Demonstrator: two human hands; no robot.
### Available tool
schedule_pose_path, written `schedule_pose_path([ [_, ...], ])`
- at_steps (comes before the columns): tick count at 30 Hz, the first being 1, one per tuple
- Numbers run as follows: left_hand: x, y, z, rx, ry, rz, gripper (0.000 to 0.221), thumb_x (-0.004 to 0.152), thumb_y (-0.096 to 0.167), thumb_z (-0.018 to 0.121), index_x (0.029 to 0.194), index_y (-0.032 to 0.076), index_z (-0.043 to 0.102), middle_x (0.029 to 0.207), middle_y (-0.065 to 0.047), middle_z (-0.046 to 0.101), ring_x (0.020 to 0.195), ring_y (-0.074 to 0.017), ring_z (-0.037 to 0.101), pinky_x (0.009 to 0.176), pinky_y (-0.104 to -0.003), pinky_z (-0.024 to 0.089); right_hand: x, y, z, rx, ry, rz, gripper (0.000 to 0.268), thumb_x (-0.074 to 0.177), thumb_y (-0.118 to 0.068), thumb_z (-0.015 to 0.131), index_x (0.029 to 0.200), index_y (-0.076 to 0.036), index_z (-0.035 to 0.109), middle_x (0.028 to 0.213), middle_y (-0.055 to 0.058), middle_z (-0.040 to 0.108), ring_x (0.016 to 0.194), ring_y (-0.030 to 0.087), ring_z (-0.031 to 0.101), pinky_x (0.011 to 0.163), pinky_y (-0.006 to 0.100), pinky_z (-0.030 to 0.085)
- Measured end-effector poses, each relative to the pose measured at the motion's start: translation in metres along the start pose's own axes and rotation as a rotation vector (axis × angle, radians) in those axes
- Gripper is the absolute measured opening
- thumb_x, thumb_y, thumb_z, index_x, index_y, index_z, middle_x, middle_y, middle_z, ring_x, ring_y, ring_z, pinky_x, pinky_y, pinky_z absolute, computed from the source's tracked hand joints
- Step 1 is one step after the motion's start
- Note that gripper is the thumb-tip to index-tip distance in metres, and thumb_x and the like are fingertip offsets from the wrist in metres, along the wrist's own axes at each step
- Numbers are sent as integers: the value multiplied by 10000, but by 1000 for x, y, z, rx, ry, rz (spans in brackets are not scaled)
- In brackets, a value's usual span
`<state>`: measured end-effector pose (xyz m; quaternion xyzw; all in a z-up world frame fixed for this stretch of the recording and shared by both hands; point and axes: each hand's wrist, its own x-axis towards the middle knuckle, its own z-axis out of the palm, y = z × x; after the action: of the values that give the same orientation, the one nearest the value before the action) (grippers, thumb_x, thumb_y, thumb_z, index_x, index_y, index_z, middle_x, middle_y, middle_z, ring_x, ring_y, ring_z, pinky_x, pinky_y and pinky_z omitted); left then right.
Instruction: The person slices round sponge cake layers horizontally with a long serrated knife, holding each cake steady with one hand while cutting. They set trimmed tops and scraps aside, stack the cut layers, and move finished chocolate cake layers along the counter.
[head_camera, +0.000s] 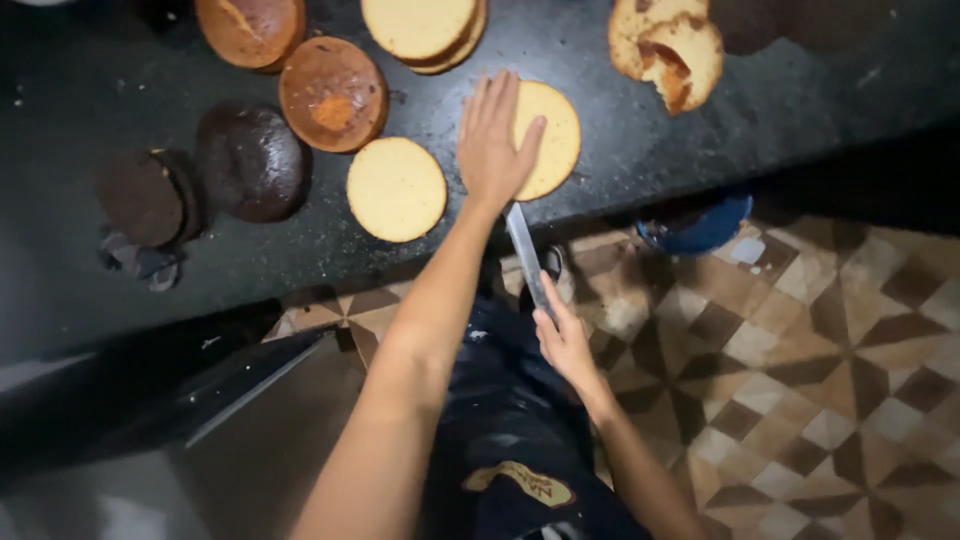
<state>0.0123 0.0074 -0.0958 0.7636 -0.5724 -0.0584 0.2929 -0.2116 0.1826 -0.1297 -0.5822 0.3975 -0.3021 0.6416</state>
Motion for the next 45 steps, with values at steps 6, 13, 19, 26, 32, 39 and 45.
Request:
schedule_pose_path([
  [6,-1,1,-8,-180,88,-30,526,860,339,790,1288,51,688,1432,-154,612,1396,-370,508,1201,-484,359,26,-35,-4,90,-54,397,612,1021,-91,520,1599,-238,386,597,-32,456,422,54,390,381,241,356],
  [13,-10,-14,-6,-302,113,8,506,854,274,806,1277,33,667,1426,-204,606,1384,-389,520,1192,-460,392,-18,-17,-23,135,-124,452,647,1001,-94,520,1604,-218,320,603,-41,461,395,50,391,362,244,367],
  [19,-1,-23,-10,-384,39,-18,512,788,223,805,1250,38,686,1411,-215,608,1363,-407,513,1177,-471,380,18,-8,-22,-26,-222,28,649,1059,-37,569,1679,-106,391,807,-48,484,636,30,426,538,204,393],
  [26,-47,-87,-105,-146,71,-256,470,845,264,774,1267,74,687,1284,-166,688,1237,-379,618,1087,-459,471,-63,-20,-58,-158,-181,532,623,994,-118,540,1570,-302,391,545,-2,497,395,84,443,383,265,386],
  [32,-85,-110,-142,-116,105,-697,705,668,311,921,1242,10,643,1131,-203,699,1036,-385,647,872,-467,511,-72,-38,-68,-177,-231,462,611,1012,-134,537,1580,-302,386,517,-9,496,397,80,419,394,254,380],
  [39,-60,-93,-118,-1056,83,-599,403,842,93,829,1185,2,637,1070,-84,728,938,-157,691,838,-316,586,-84,-56,-69,-84,-163,565,630,989,-118,559,1565,-308,389,628,-5,581,406,87,417,391,264,372],
  [45,-12,-66,-27,-786,-118,-401,539,765,163,830,1250,20,640,1095,-142,737,986,-257,717,881,-379,576,-95,-17,-71,-113,-160,250,630,1042,-105,592,1624,-238,392,748,-10,602,575,40,453,502,240,426],
])
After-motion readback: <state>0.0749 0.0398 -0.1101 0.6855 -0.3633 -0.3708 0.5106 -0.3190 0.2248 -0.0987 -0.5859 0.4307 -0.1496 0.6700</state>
